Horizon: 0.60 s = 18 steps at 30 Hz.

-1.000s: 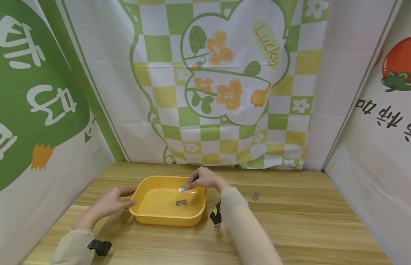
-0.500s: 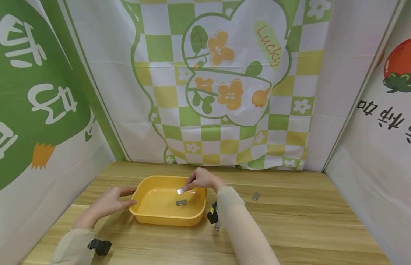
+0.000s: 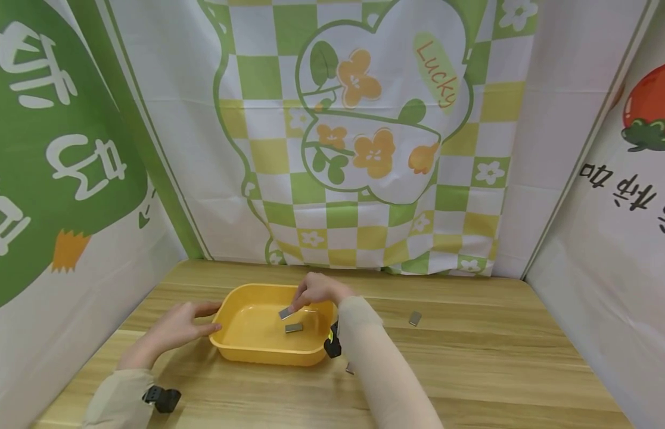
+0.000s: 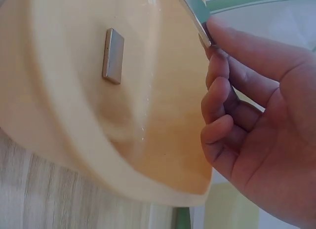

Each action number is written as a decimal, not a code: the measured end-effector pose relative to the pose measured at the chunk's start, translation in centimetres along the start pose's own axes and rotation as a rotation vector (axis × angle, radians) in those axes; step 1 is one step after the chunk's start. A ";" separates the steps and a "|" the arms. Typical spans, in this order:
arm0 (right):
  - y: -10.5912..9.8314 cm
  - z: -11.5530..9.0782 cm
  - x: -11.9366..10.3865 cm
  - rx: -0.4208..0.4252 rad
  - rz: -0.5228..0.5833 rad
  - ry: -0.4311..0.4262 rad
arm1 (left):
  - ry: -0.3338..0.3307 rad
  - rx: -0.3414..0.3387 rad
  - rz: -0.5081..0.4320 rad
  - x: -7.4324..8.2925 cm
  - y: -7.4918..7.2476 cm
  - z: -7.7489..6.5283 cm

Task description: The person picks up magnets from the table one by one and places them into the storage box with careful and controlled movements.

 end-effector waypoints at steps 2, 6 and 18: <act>0.1 0.1 -0.1 -0.015 0.000 0.009 | -0.001 0.001 0.002 0.0 0.0 0.0; 0.3 0.3 -0.1 -0.032 0.003 0.027 | -0.005 -0.001 0.000 -0.1 0.1 0.1; 1.1 0.6 -0.2 -0.103 0.044 0.074 | -0.001 0.002 0.001 -0.1 0.0 0.1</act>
Point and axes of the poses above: each hand's wrist, its own z-axis towards the middle knuckle, its own y-axis out of the palm, x = y × z, the point moved 4 cm from there along z, towards the middle knuckle, and after that the axes turned 3 degrees about -z, right-handed, at the moved point
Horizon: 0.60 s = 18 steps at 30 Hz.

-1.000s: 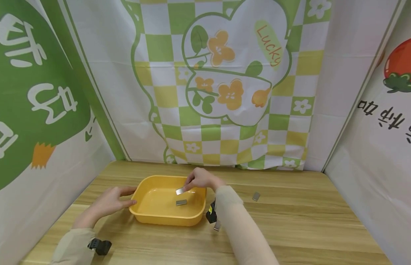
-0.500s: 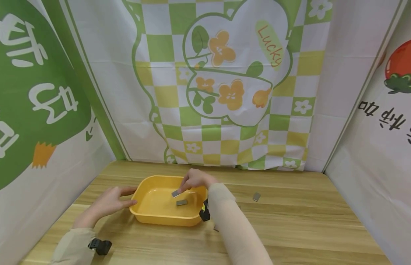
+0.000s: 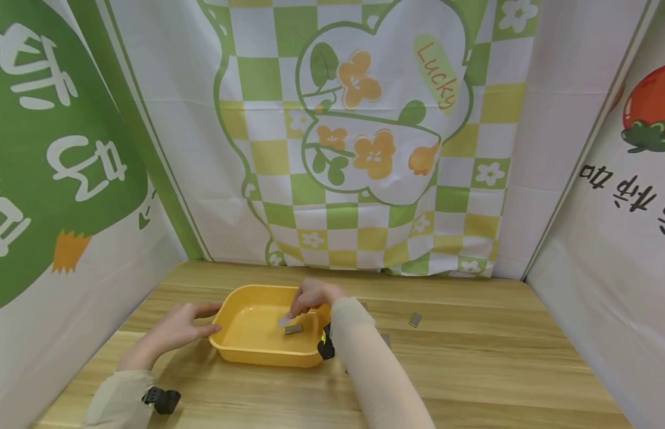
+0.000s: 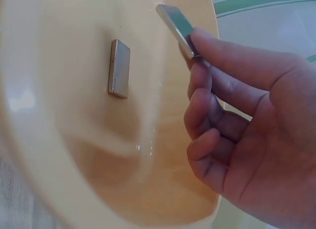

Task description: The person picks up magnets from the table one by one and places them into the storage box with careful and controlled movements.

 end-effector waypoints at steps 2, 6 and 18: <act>0.2 0.2 0.1 -0.026 0.026 0.008 | 0.001 0.001 0.000 0.1 0.0 0.0; 0.8 0.5 0.4 -0.073 0.046 0.029 | 0.001 0.002 0.000 0.0 0.0 -0.1; 0.8 0.4 -0.3 0.009 -0.109 0.016 | -0.008 0.003 -0.011 0.0 0.0 0.0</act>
Point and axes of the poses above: each hand's wrist, its own z-axis towards the middle knuckle, its own y-axis out of the palm, x = y × z, the point moved 4 cm from there along z, towards the middle knuckle, and after that the axes turned 3 degrees about -z, right-handed, at the moved point
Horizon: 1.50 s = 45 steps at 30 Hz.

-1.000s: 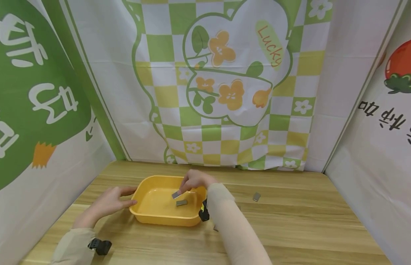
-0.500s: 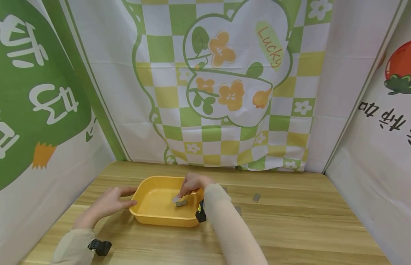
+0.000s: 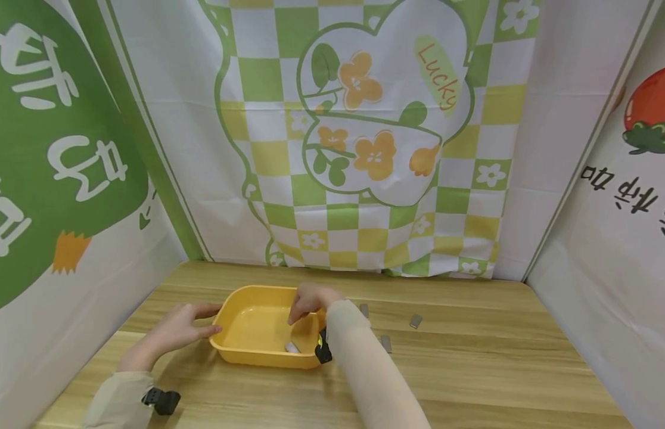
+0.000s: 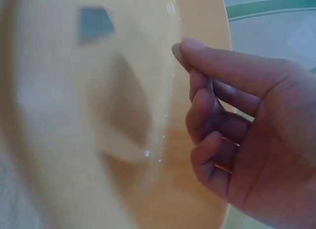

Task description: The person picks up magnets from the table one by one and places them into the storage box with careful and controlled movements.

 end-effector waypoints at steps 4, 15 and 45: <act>0.0 0.0 0.3 0.034 0.044 -0.010 | 0.007 0.001 0.008 0.1 0.0 0.1; -0.7 -0.6 0.4 0.069 0.089 -0.095 | 0.016 0.006 0.000 0.2 0.0 0.2; -2.6 -4.3 1.5 0.126 0.065 -0.142 | 0.006 0.007 -0.014 0.2 -0.1 0.0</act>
Point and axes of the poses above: each hand's wrist, its own z-axis towards the middle knuckle, its own y-axis out of the palm, x = y × z, the point moved 4 cm from there along z, towards the middle knuckle, and after that the axes turned 3 degrees about -z, right-handed, at the moved point
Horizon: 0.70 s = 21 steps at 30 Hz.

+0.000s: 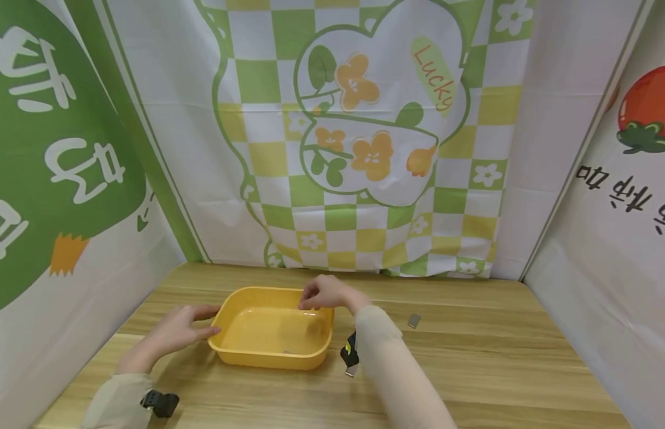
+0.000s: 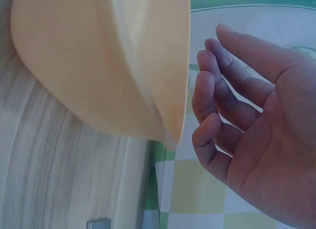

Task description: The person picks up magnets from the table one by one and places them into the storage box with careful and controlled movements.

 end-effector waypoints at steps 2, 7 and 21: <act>-0.2 -0.2 0.1 0.010 -0.002 -0.001 | -0.001 -0.005 -0.005 0.0 0.0 0.0; -0.6 -1.1 0.3 0.043 0.003 -0.013 | 0.004 -0.011 -0.006 0.1 0.0 -0.1; -1.4 -2.8 1.1 0.124 0.013 -0.037 | 0.001 -0.008 -0.001 0.0 0.0 -0.1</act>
Point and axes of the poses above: each hand's wrist, its own z-axis towards the middle knuckle, its own y-axis out of the palm, x = y × z, the point moved 4 cm from there along z, towards the middle knuckle, and after that the axes turned 3 degrees about -z, right-handed, at the moved point
